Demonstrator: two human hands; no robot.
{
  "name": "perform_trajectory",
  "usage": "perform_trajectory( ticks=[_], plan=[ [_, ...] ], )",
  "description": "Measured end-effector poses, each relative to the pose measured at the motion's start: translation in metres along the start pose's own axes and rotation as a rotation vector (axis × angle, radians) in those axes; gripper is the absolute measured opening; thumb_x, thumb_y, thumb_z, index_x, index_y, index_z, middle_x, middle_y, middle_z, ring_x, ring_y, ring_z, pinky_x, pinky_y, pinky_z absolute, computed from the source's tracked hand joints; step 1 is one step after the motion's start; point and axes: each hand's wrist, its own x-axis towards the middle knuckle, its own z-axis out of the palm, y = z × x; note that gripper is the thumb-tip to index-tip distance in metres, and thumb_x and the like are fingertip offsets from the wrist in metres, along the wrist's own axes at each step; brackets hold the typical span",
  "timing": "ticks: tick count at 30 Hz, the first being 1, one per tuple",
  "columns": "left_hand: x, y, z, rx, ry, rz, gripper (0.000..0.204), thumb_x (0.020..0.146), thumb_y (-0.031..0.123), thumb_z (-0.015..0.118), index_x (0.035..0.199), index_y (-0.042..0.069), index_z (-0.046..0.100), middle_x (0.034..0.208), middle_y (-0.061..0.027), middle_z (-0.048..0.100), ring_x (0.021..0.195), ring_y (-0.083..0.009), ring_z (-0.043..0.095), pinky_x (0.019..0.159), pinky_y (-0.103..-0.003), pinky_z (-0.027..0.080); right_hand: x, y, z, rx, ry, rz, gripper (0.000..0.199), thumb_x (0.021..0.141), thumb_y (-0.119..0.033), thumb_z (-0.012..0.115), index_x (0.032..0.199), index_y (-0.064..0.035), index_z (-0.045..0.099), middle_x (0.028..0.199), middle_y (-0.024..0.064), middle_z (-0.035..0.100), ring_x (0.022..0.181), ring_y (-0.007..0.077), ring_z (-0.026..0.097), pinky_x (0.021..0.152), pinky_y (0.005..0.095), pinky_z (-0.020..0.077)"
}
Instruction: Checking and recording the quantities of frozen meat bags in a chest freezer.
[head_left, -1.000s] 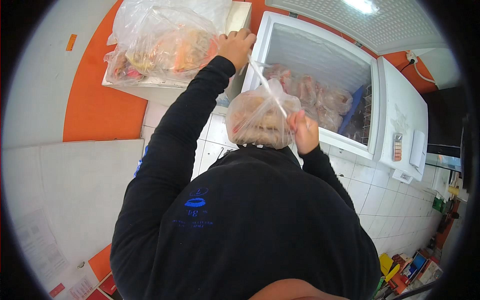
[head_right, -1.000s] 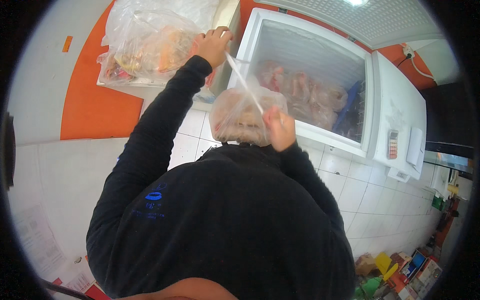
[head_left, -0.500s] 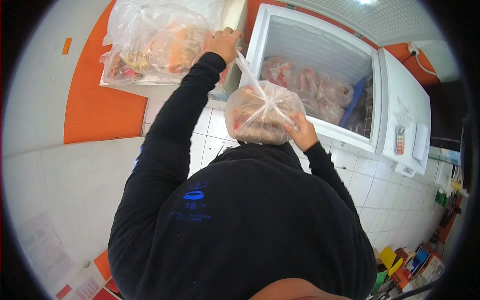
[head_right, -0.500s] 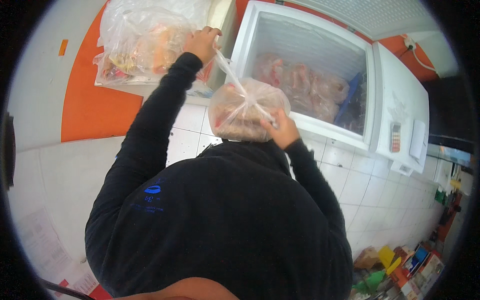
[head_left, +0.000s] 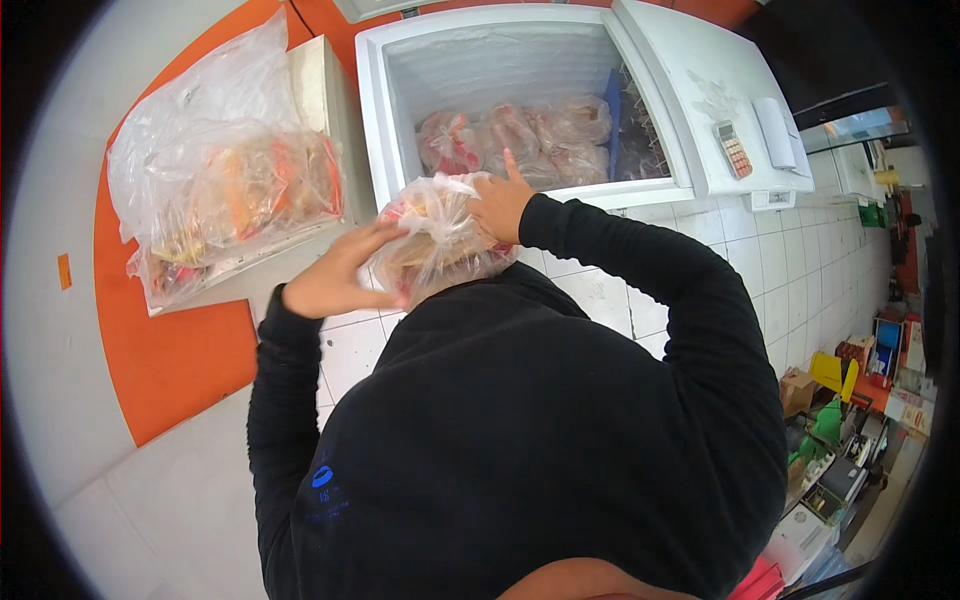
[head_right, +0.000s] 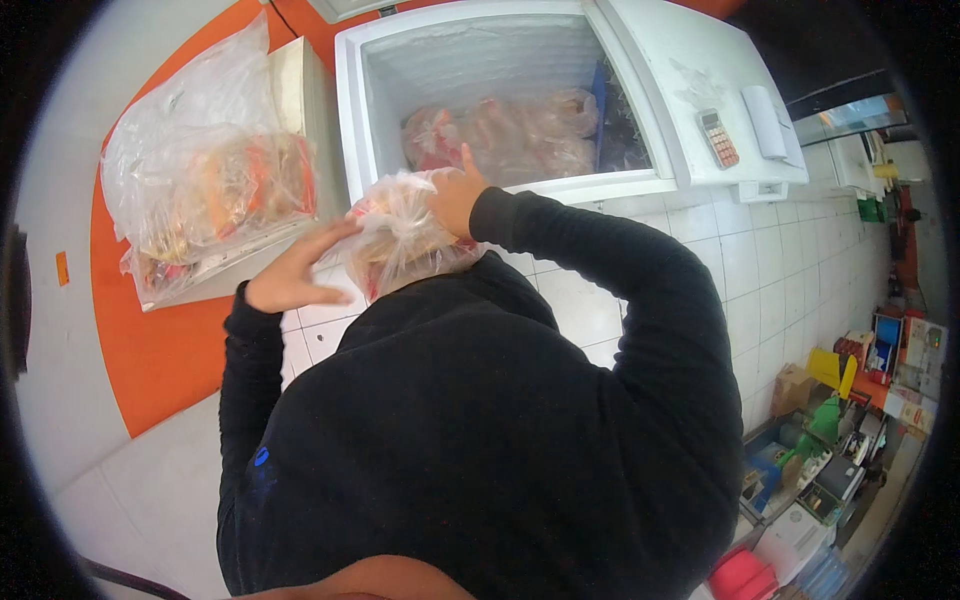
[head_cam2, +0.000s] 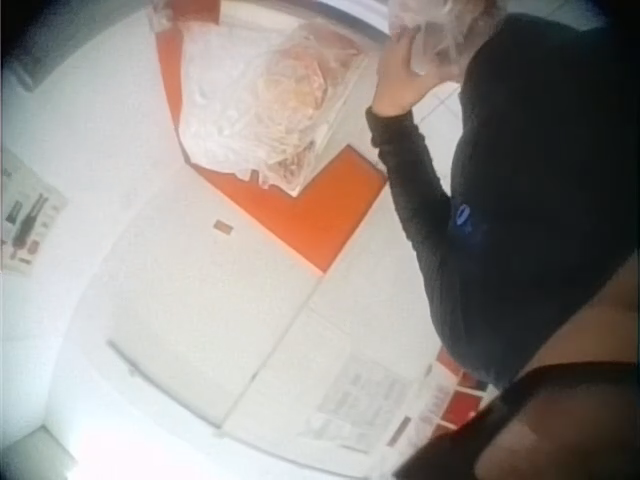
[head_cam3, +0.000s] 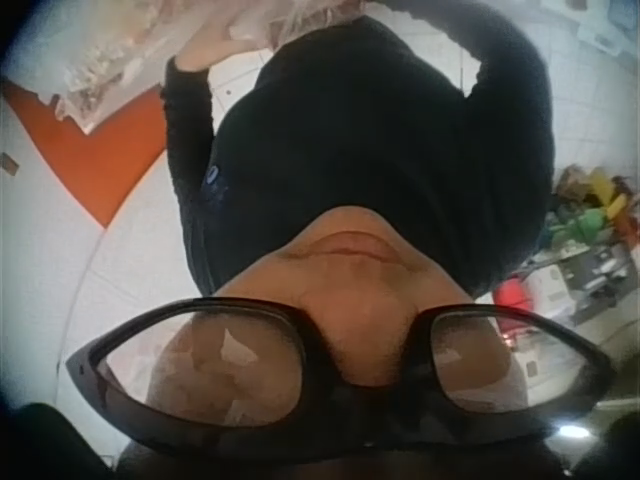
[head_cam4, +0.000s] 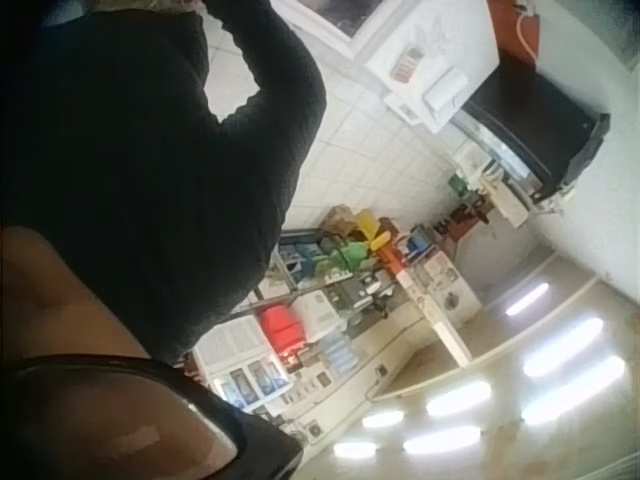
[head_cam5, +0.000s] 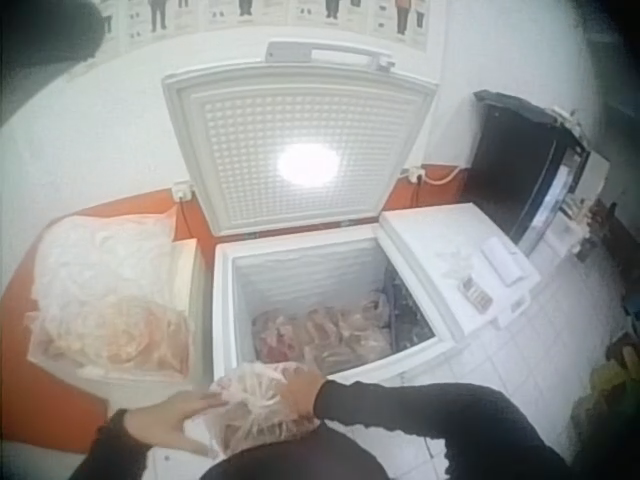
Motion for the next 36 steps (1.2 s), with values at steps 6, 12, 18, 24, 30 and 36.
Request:
perform_trajectory(
  ticks=[6, 12, 18, 24, 30, 36],
  plan=[
    [0.051, 0.003, 0.068, 1.068, 0.344, -0.070, 0.073, 0.066, 0.053, 0.066, 0.115, -0.001, 0.054, 0.125, -0.0210, 0.043, 0.122, -0.0345, 0.036, 0.103, -0.053, 0.020, 0.014, 0.001, 0.022, 0.228, 0.335, -0.218, 0.017, 0.071, -0.017, 0.056, 0.069, -0.0016, 0.062, 0.118, 0.0174, 0.049, 0.115, 0.0326, 0.042, 0.100, 0.0475, 0.0297],
    [0.068, -0.067, 0.097, 0.754, 0.268, -0.243, 0.064, 0.065, 0.055, 0.066, 0.095, -0.002, 0.059, 0.099, -0.0161, 0.054, 0.090, -0.0276, 0.053, 0.098, -0.049, 0.028, 0.002, -0.009, 0.007, 0.429, -0.101, 0.059, 0.018, 0.080, -0.019, 0.049, 0.086, -0.0016, 0.050, 0.083, 0.0215, 0.059, 0.075, 0.0370, 0.059, 0.065, 0.0452, 0.0464],
    [0.055, -0.090, 0.082, 0.593, 0.204, -0.165, 0.051, 0.073, 0.047, 0.063, 0.099, 0.003, 0.055, 0.084, -0.0112, 0.058, 0.087, -0.0276, 0.054, 0.084, -0.043, 0.037, 0.018, -0.007, -0.017, 0.533, -0.200, 0.095, 0.037, 0.083, -0.041, 0.051, 0.083, -0.0064, 0.065, 0.077, 0.0154, 0.063, 0.076, 0.0335, 0.060, 0.068, 0.0434, 0.0455],
    [0.038, -0.086, 0.073, 0.136, 0.147, -0.129, 0.041, 0.080, 0.044, 0.057, 0.095, 0.006, 0.054, 0.077, -0.0153, 0.061, 0.077, -0.0334, 0.060, 0.064, -0.040, 0.046, 0.002, -0.007, -0.013, 0.645, -0.086, 0.071, 0.033, 0.085, -0.037, 0.052, 0.079, -0.0069, 0.064, 0.072, 0.0158, 0.061, 0.072, 0.0343, 0.058, 0.066, 0.0438, 0.0440],
    [0.036, -0.118, 0.067, 0.514, 0.113, -0.006, 0.035, 0.082, 0.045, 0.055, 0.091, 0.012, 0.063, 0.067, -0.0094, 0.061, 0.063, -0.0289, 0.060, 0.054, -0.039, 0.046, -0.008, -0.015, 0.000, 0.689, -0.072, 0.038, 0.028, 0.086, -0.031, 0.049, 0.076, -0.0073, 0.059, 0.070, 0.0146, 0.059, 0.068, 0.0351, 0.056, 0.061, 0.0440, 0.0425],
    [0.039, -0.139, 0.090, 0.391, 0.286, -0.134, 0.042, 0.084, 0.050, 0.050, 0.070, 0.011, 0.058, 0.068, -0.0108, 0.060, 0.065, -0.0327, 0.058, 0.055, -0.042, 0.045, -0.026, -0.015, 0.022, 0.745, -0.004, 0.037, 0.026, 0.086, -0.026, 0.049, 0.074, -0.0051, 0.056, 0.072, 0.0160, 0.058, 0.069, 0.0364, 0.055, 0.061, 0.0444, 0.0420]
  ],
)
